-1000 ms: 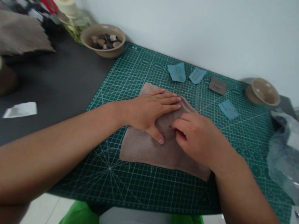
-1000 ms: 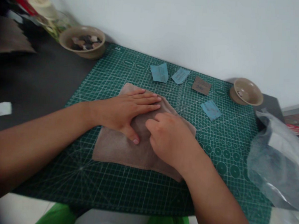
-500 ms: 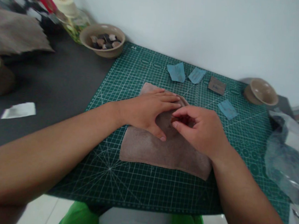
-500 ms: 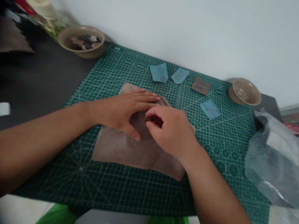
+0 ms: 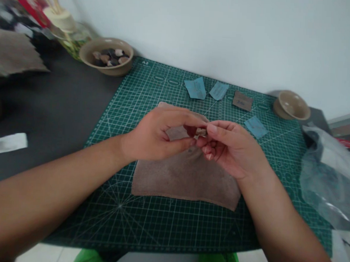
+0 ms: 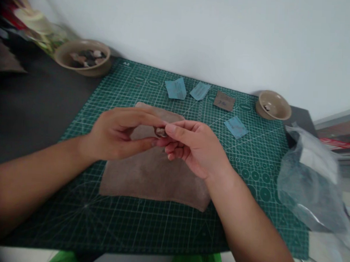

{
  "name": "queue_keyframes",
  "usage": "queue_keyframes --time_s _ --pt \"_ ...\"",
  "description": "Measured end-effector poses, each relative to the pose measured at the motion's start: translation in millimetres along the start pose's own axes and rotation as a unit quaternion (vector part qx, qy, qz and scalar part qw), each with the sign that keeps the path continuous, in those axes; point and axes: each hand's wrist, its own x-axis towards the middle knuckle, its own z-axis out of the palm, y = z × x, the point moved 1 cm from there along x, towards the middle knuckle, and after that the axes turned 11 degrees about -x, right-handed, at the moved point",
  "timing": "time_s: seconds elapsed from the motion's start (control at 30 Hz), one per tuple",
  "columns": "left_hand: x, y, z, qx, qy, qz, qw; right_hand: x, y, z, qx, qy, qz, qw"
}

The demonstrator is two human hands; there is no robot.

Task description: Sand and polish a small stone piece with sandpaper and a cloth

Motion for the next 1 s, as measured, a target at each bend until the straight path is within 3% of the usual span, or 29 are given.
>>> queue_keyframes --time_s 0.17,0.23,0.27,0.3,0.33,0.4,0.43,0.47,0.53,0.6,0.67,0.77,0.87,0.93,1.0 --pt "3.1 6.0 0.7 0.006 0.016 0.014 1.000 -1.8 0.9 2.1 -0.110 0.015 -0.034 0.993" --pt "2.7 4.8 0.4 -0.016 0.026 0.012 0.999 -2.0 -2.7 -6.8 -0.220 0.076 -0.082 0.969" --pt "2.0 3.8 0.3 -0.031 0.034 0.008 0.999 -2.0 -4.7 -12.8 -0.303 0.125 -0.116 0.938" --pt "1.1 3.0 0.4 -0.047 0.044 0.002 0.998 -1.8 -6.4 -18.9 -0.402 0.181 -0.150 0.885" --pt "-0.1 2.3 0.7 -0.065 0.055 -0.007 0.996 -1.3 -7.2 -24.0 -0.507 0.224 -0.176 0.814" --pt "-2.3 2.3 2.0 -0.097 0.074 -0.031 0.992 1.4 -4.6 -30.1 -0.673 0.240 -0.181 0.676" --pt "-3.1 2.8 3.0 -0.112 0.079 -0.043 0.990 3.4 -1.8 -31.0 -0.723 0.219 -0.168 0.633" --pt "-3.7 3.5 4.0 -0.126 0.080 -0.053 0.987 5.3 1.2 -30.7 -0.755 0.192 -0.152 0.608" --pt "-4.2 4.8 5.8 -0.150 0.074 -0.061 0.984 7.7 5.3 -27.2 -0.784 0.148 -0.134 0.588" --pt "-4.4 5.0 6.7 -0.167 0.072 -0.063 0.981 6.8 4.0 -22.3 -0.776 0.140 -0.149 0.597" --pt "-5.2 3.4 6.6 -0.172 0.075 -0.074 0.980 2.1 -2.3 -18.1 -0.726 0.160 -0.188 0.642" --pt "-7.5 -0.9 4.9 -0.143 0.081 -0.096 0.982 -7.9 -12.1 -13.5 -0.565 0.165 -0.234 0.774" --pt "-8.2 -2.5 3.2 -0.060 0.064 -0.072 0.994 -12.8 -12.2 -7.6 -0.355 0.076 -0.231 0.902" --pt "-7.3 -0.7 3.6 0.004 0.029 -0.039 0.999 -11.7 -8.0 -3.0 -0.275 0.021 -0.214 0.937" --pt "-6.1 2.3 5.5 0.063 -0.006 -0.009 0.998 -8.7 -3.8 0.4 -0.277 0.003 -0.192 0.941"
